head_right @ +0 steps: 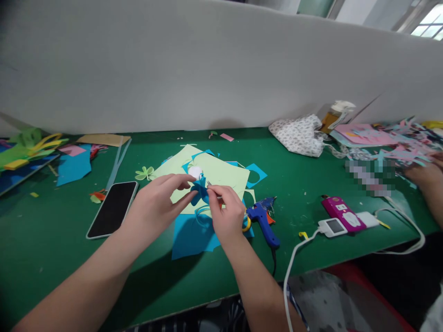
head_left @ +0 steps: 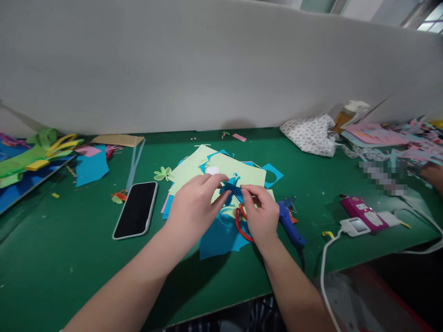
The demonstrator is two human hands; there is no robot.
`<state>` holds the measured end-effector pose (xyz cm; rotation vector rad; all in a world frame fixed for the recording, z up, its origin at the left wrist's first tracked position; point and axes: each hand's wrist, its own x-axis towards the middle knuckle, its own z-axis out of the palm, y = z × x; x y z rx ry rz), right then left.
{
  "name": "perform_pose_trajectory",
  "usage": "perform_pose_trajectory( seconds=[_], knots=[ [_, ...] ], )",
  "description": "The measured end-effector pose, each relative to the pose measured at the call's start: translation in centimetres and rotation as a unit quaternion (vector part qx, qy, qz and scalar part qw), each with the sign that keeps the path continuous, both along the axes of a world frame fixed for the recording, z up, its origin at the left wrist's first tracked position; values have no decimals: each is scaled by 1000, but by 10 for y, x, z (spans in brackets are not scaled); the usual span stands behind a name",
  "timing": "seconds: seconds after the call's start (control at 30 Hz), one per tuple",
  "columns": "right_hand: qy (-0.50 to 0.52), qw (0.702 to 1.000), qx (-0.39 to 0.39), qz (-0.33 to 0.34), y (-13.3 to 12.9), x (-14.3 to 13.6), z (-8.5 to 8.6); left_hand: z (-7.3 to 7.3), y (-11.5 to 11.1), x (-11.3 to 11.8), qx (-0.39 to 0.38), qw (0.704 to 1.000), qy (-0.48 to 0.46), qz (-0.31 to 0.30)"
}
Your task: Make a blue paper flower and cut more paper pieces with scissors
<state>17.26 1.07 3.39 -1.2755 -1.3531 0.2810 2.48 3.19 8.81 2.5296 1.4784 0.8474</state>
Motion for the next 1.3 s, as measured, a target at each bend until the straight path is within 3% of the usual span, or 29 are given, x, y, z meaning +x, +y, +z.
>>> perform_pose_trajectory(
  seconds=[0.17,0.27,0.4,0.5,0.6,0.83,0.97,1.07,1.2,1.3],
  knots=[
    [52,998,-17,4,2,-1,-2,-4,2,3,-7,1000,-7,-2],
    [87,995,-33,41,5,0,-4,-7,6,2,14,1000,6,-5],
    [120,986,-86,74,11,8,-7,-11,16,-3,75,988,132,30],
    [123,984,-110,64,14,13,-9,-17,27,-10,33,970,231,62],
    [109,985,-116,68,16,13,-11,-25,41,-18,-21,959,267,93],
    [96,983,-133,86,16,10,-15,-58,71,-36,-115,951,236,161],
    [95,982,-136,90,16,10,-16,-72,79,-38,-173,943,236,160],
    [91,983,-134,89,17,11,-16,-63,78,-42,-210,940,233,134],
    [86,984,-134,85,16,12,-17,-32,70,-54,-234,941,220,109],
    [84,983,-136,87,16,11,-18,-15,65,-65,-228,947,175,143]
  ],
)
